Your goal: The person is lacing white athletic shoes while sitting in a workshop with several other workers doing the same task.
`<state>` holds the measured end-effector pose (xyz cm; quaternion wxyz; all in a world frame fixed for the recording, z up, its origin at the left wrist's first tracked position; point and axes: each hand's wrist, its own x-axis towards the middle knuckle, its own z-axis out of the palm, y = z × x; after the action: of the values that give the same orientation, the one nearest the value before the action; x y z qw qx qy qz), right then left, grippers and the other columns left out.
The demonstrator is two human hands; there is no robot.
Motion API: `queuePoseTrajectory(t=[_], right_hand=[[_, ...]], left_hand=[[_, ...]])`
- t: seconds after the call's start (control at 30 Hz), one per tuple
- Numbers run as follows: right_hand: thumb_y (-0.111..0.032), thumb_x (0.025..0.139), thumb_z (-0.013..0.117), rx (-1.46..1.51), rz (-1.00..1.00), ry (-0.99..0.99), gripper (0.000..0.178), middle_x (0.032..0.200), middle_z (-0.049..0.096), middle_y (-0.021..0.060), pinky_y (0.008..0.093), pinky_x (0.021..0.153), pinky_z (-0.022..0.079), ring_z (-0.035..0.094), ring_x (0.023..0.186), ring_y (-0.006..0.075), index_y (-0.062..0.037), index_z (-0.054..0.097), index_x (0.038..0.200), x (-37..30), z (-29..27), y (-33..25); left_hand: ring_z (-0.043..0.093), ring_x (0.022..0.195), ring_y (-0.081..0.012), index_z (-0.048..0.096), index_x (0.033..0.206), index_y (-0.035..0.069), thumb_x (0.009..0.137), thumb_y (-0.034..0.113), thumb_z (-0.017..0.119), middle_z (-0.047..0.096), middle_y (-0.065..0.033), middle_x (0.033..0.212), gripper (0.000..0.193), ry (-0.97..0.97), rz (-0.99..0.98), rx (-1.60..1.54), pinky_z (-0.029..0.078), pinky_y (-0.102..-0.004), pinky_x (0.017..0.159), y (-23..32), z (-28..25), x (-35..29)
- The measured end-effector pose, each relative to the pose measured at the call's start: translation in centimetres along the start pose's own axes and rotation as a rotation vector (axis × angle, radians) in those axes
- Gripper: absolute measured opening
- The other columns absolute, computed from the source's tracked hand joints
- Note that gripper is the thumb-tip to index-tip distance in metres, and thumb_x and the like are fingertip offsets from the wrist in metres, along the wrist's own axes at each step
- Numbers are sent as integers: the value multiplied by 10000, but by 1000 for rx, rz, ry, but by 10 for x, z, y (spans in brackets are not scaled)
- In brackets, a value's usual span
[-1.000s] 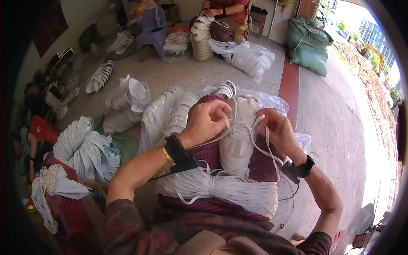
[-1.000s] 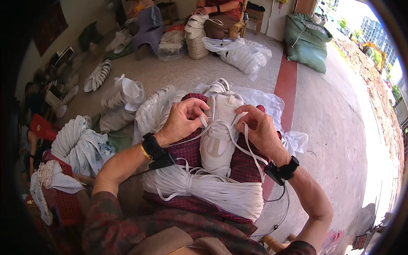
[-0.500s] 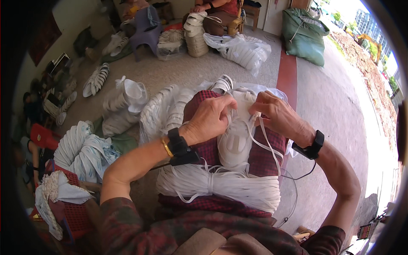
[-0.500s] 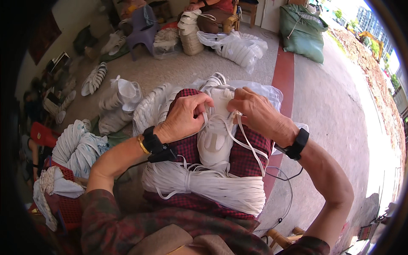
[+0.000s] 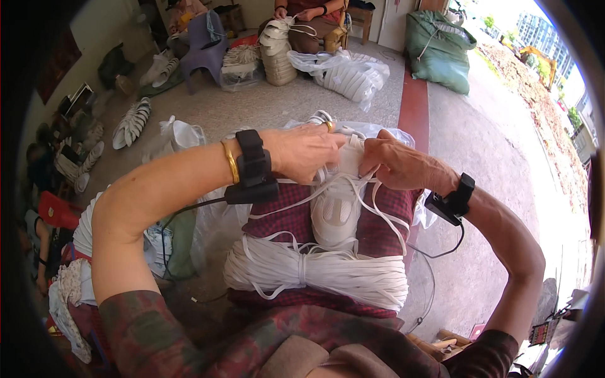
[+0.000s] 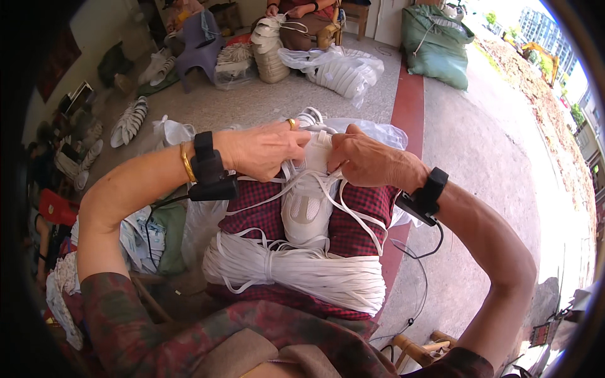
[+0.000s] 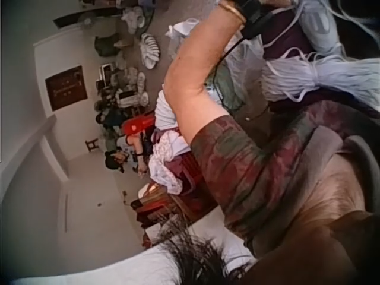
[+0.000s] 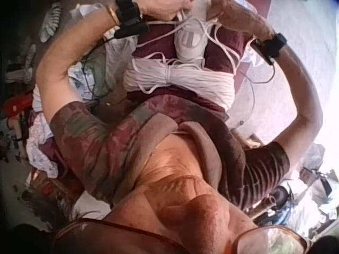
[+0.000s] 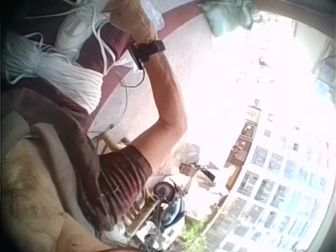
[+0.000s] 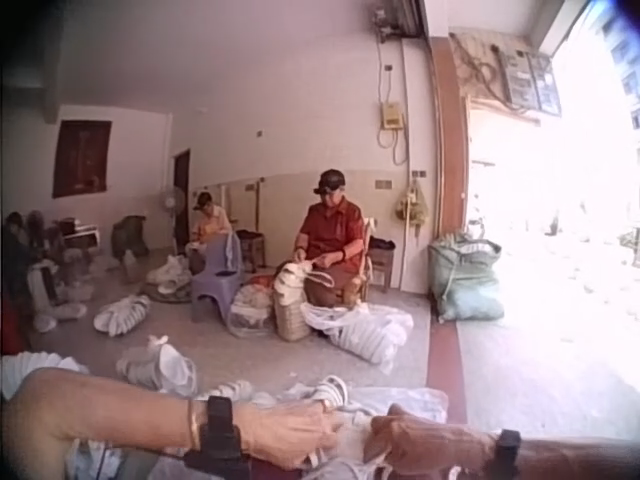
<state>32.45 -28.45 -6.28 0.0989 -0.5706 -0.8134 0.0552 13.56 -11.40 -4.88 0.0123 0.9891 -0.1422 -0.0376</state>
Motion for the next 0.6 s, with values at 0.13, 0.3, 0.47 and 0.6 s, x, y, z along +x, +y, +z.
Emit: queuePoseTrajectory(t=[0.13, 0.3, 0.47, 0.6], right_hand=[[-112, 753, 665, -21, -33, 22, 110, 854, 668, 106, 385, 821, 498, 576, 934, 306, -86, 764, 792, 11, 12, 3], [-192, 712, 747, 222, 309, 217, 217, 871, 676, 157, 366, 810, 509, 624, 873, 306, 0, 715, 807, 15, 26, -5], [-309, 1029, 551, 937, 464, 511, 372, 778, 603, 4, 279, 733, 473, 530, 779, 99, 40, 676, 1002, 26, 17, -5], [-360, 1082, 492, 886, 267, 468, 356, 795, 633, -2, 241, 677, 471, 541, 724, 58, -33, 619, 1020, 30, 18, 8]], left_hand=[[640, 876, -393, 724, 814, -25, 731, 171, 586, 641, -236, 980, 254, -270, -348, -297, 516, -472, 804, -8, -12, 24], [682, 741, -357, 730, 777, -21, 693, 192, 645, 691, -214, 777, 245, -118, -415, -159, 548, -462, 703, 0, -1, 23], [685, 663, -305, 716, 743, -37, 716, 126, 630, 685, -195, 692, 186, -48, -476, -358, 549, -425, 642, 1, 8, 24], [637, 607, -256, 677, 747, -42, 850, 126, 607, 664, -138, 669, 209, 165, -384, -472, 535, -400, 616, 9, 2, 20]])
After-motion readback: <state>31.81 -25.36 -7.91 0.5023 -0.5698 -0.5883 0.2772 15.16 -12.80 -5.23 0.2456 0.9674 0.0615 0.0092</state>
